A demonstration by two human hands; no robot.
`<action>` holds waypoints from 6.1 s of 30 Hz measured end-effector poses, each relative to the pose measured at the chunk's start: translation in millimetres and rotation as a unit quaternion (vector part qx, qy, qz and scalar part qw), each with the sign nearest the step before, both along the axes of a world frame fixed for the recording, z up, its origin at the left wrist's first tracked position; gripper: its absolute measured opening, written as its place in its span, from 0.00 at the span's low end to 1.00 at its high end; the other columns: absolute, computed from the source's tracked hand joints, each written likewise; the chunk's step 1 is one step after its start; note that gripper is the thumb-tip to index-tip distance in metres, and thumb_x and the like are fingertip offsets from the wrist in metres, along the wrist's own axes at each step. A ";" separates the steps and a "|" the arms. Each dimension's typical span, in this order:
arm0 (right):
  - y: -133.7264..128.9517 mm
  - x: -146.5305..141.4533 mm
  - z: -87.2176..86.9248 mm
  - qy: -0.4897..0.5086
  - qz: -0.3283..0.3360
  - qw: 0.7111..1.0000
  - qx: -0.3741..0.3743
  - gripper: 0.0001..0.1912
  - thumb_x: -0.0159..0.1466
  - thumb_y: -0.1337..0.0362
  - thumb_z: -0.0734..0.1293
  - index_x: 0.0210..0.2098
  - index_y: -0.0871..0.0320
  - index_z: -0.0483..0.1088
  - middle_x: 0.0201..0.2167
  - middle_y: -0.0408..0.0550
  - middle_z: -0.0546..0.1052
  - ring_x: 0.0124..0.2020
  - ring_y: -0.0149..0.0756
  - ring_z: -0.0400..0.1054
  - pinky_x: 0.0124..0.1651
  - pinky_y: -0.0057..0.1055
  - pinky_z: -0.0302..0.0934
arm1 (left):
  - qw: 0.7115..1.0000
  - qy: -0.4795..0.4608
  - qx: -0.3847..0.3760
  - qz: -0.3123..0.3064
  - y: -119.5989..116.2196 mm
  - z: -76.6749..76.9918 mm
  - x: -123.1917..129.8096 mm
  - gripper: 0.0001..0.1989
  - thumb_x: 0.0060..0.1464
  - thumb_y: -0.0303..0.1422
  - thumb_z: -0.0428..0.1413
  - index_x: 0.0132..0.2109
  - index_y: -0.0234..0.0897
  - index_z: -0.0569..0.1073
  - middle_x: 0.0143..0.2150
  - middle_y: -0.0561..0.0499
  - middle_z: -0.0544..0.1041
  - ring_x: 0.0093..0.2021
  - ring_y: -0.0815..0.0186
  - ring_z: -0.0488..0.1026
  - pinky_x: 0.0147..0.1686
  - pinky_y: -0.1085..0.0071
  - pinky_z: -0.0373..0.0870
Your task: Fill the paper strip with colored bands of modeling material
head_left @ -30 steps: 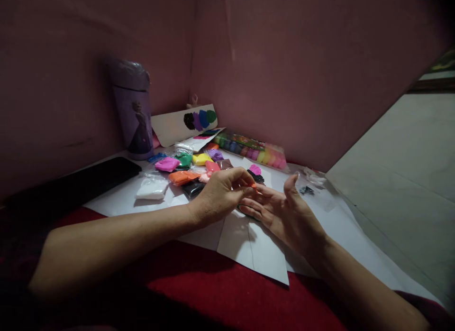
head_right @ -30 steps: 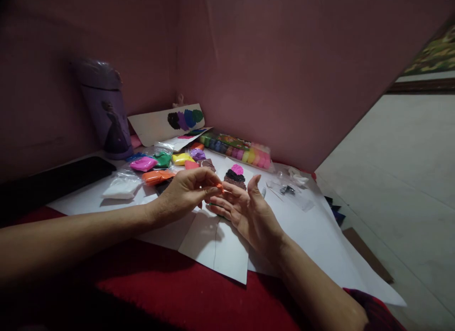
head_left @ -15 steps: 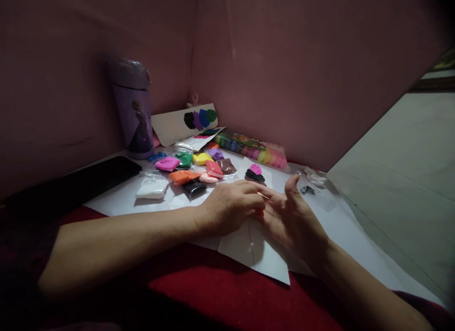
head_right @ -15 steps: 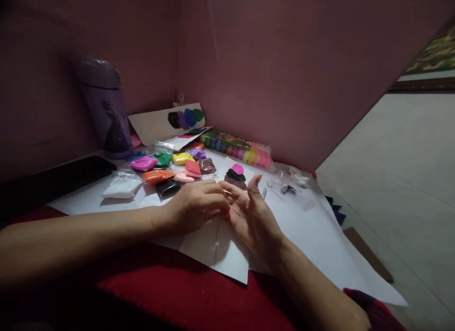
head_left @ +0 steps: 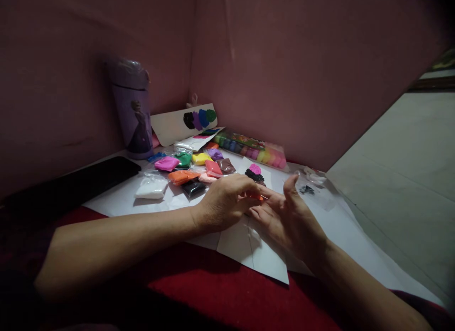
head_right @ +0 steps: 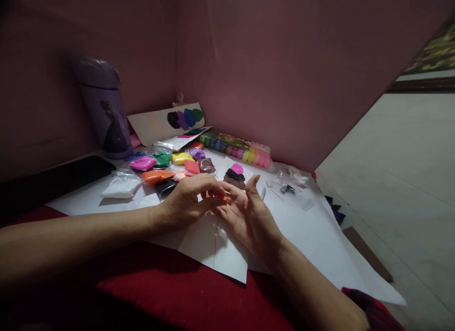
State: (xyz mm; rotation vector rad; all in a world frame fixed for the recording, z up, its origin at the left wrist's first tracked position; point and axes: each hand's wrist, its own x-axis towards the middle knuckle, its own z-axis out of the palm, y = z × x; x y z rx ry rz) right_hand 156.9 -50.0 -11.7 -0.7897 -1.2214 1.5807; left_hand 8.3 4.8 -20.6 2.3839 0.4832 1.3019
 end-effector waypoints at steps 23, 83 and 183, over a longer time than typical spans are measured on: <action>-9.3 -8.9 7.5 0.033 -0.007 0.999 -0.041 0.37 0.62 0.37 0.48 0.54 0.57 0.65 0.42 0.52 0.75 0.48 0.44 0.67 0.52 0.41 0.60 | 0.986 0.068 0.144 -0.052 -3.9 -3.8 5.4 0.06 0.55 0.24 0.51 0.35 0.34 0.72 0.39 0.47 0.76 0.41 0.65 0.69 0.42 0.67 0.66; -6.5 4.9 -7.8 -0.378 -0.218 0.874 0.216 0.11 0.63 0.56 0.63 0.37 0.55 0.73 0.36 0.49 0.76 0.35 0.40 0.69 0.37 0.37 0.64 | 0.896 -0.015 -0.426 -0.123 7.3 5.6 1.6 0.15 0.50 0.40 0.58 0.36 0.30 0.69 0.26 0.52 0.72 0.23 0.73 0.69 0.22 0.77 0.65; 2.1 8.9 -11.2 -0.250 -0.237 0.923 0.170 0.11 0.58 0.57 0.69 0.30 0.59 0.71 0.23 0.44 0.74 0.23 0.29 0.65 0.23 0.26 0.61 | 0.848 -0.046 -0.501 -0.169 12.4 4.8 -1.8 0.08 0.49 0.30 0.60 0.32 0.28 0.70 0.24 0.50 0.74 0.20 0.74 0.71 0.22 0.76 0.68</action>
